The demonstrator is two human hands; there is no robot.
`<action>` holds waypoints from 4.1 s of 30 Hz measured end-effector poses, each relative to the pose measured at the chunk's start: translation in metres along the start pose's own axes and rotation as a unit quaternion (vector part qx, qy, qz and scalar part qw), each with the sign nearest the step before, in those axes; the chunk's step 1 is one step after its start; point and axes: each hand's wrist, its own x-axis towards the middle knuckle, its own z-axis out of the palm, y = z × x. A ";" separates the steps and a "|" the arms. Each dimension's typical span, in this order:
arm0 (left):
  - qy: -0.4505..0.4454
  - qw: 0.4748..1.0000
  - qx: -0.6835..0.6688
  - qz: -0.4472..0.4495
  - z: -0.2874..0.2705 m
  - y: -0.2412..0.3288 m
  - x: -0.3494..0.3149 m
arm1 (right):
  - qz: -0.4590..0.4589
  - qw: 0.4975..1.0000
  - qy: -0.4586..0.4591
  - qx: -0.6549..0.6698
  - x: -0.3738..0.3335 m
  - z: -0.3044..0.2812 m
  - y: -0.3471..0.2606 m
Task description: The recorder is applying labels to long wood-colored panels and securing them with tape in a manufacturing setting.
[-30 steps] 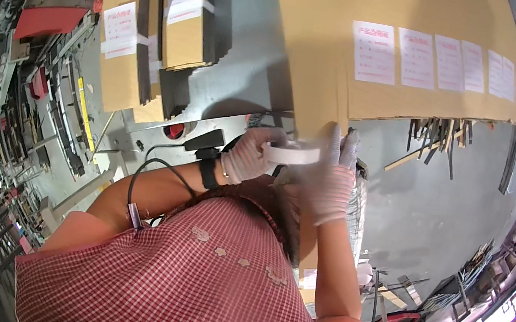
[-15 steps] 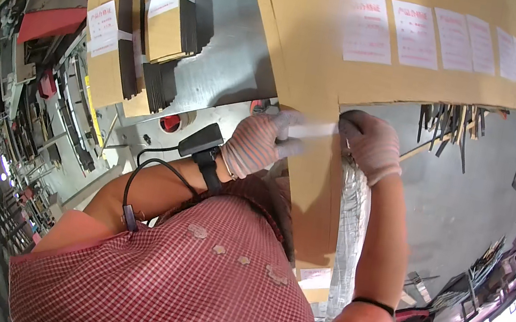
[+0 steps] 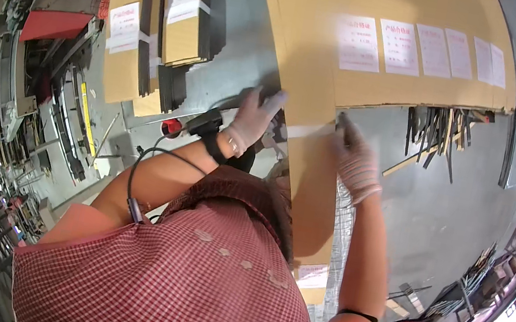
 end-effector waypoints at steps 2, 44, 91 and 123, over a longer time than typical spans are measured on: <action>0.094 0.989 0.098 0.059 0.006 -0.008 -0.004 | -0.064 0.984 0.061 -0.156 -0.026 0.008 0.011; -0.216 0.928 0.062 0.297 0.055 -0.176 0.009 | 0.098 0.892 -0.217 0.385 0.078 -0.007 0.143; -0.109 0.914 -0.366 0.136 -0.198 0.231 0.151 | -0.027 0.973 -0.191 0.125 -0.168 0.013 0.025; -0.028 0.986 -0.090 -0.135 0.037 0.128 0.115 | 0.181 0.982 0.047 0.009 -0.043 -0.100 0.236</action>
